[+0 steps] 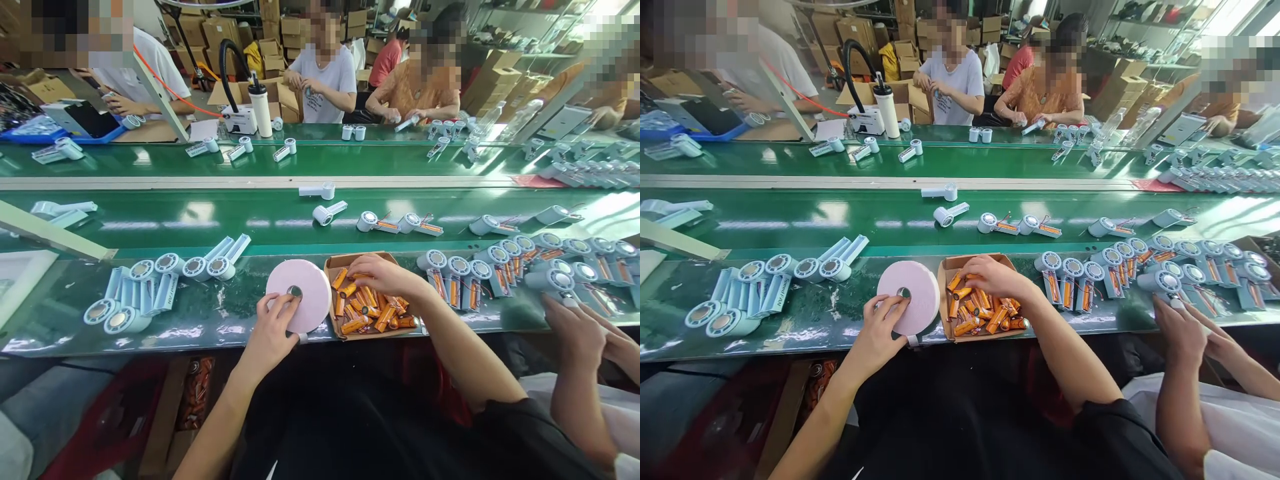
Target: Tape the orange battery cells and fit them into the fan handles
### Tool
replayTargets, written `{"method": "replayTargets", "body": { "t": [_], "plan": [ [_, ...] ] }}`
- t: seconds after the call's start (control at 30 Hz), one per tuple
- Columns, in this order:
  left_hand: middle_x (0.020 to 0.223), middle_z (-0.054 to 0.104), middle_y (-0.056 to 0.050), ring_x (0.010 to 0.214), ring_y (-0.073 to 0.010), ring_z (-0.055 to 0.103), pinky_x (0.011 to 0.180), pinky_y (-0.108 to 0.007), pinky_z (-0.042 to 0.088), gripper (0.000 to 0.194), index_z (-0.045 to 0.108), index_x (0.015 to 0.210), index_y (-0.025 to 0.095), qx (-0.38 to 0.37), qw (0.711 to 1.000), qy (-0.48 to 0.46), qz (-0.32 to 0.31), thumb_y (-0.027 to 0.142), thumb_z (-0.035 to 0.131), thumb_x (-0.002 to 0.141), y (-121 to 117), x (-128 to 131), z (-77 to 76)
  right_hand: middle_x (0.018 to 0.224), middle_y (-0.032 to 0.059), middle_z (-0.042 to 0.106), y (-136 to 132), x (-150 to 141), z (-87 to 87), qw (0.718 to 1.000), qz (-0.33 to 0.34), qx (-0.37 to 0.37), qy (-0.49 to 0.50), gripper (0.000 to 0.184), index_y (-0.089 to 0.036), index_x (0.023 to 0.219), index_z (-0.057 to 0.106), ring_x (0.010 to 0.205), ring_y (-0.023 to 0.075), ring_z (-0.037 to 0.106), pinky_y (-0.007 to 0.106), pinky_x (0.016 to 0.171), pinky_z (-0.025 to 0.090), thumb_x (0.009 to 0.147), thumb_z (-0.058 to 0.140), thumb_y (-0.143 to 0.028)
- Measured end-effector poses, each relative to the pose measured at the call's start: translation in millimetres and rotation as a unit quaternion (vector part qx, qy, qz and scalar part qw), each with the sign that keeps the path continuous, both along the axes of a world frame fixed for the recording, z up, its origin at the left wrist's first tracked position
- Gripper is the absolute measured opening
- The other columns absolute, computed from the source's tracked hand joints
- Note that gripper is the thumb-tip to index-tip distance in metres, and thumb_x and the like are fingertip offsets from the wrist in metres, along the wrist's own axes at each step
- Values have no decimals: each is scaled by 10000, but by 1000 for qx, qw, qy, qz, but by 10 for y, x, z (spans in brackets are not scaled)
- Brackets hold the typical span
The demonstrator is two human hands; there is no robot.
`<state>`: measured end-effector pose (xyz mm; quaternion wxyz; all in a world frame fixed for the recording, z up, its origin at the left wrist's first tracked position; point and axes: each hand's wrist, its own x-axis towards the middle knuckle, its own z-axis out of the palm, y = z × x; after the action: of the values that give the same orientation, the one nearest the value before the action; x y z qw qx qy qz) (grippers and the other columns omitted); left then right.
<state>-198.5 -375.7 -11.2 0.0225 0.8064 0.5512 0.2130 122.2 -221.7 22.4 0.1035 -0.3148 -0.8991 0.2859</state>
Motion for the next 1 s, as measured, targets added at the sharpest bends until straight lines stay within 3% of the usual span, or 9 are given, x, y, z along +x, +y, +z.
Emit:
{"method": "replayTargets", "body": {
  "t": [0.1, 0.2, 0.27, 0.4, 0.47, 0.6, 0.7, 0.87, 1.0],
  "plan": [
    [1346, 663, -122, 1306, -377, 480, 1095, -528, 528, 702, 626, 1443, 194, -6, 1000, 3, 2, 85, 681, 752, -9, -20, -19, 1296, 104, 771, -98, -100, -29, 996, 40, -17, -81, 366, -234, 1234, 802, 1299, 322, 612, 493, 1163, 445, 871, 769, -204],
    [1342, 663, -127, 1307, -373, 484, 1097, -524, 529, 695, 625, 1444, 180, -6, 1000, 4, 6, 87, 690, 759, -16, -30, -40, 1172, 119, 807, -134, -169, -71, 995, 33, -29, -91, 281, -209, 1144, 828, 1229, 319, 641, 478, 1129, 476, 878, 742, -180],
    [1345, 664, -129, 1306, -373, 485, 1103, -531, 527, 693, 623, 1447, 175, -8, 1000, 5, 8, 91, 692, 762, -26, -30, -42, 1105, 118, 811, -127, -153, -53, 998, -4, -47, -45, 224, -207, 1101, 829, 1146, 306, 672, 458, 1066, 515, 952, 672, -262],
    [1364, 660, -126, 1316, -375, 495, 1118, -549, 513, 700, 618, 1459, 203, -17, 1000, 11, 16, 103, 692, 771, -53, -29, -15, 1071, 80, 792, -229, -105, 93, 974, -83, -169, 128, 450, -180, 1288, 746, 1002, 248, 717, 389, 935, 575, 1049, 506, -476],
    [1357, 666, -127, 1318, -376, 498, 1118, -547, 512, 698, 621, 1459, 206, -12, 1000, 16, 16, 98, 689, 773, -65, -28, 9, 1055, 57, 781, -372, -145, 183, 952, -99, -225, 182, 515, -183, 1333, 713, 923, 220, 721, 357, 866, 590, 1004, 581, -557],
    [1330, 687, -123, 1318, -369, 498, 1102, -512, 517, 673, 640, 1445, 212, 14, 1000, 24, 12, 68, 660, 788, -78, -14, 63, 995, 42, 787, -647, -295, 301, 925, -181, -250, 221, 439, -204, 1089, 761, 856, 212, 723, 350, 817, 599, 838, 794, -563],
    [1314, 704, -118, 1304, -360, 500, 1099, -489, 510, 648, 662, 1430, 220, 39, 999, 35, 6, 55, 654, 803, -83, 4, 109, 874, 20, 781, -722, -359, 314, 920, -247, -198, 233, 545, -218, 1111, 739, 807, 222, 727, 347, 772, 601, 731, 887, -579],
    [1305, 734, -93, 1285, -345, 495, 1113, -458, 487, 616, 679, 1434, 235, 86, 995, 52, -17, 42, 634, 851, -79, 42, 156, 682, 22, 717, -750, -461, 286, 955, -268, 13, 128, 496, -219, 1037, 790, 672, 217, 664, 312, 675, 517, 778, 868, -635],
    [1293, 746, -77, 1231, -333, 518, 1099, -454, 491, 612, 687, 1441, 266, 88, 994, 67, -18, 49, 625, 871, -58, 35, 203, 755, 82, 765, -783, -513, 304, 956, -272, 24, 108, 568, -189, 1169, 791, 747, 269, 723, 341, 732, 539, 804, 856, -620]
  ]
}}
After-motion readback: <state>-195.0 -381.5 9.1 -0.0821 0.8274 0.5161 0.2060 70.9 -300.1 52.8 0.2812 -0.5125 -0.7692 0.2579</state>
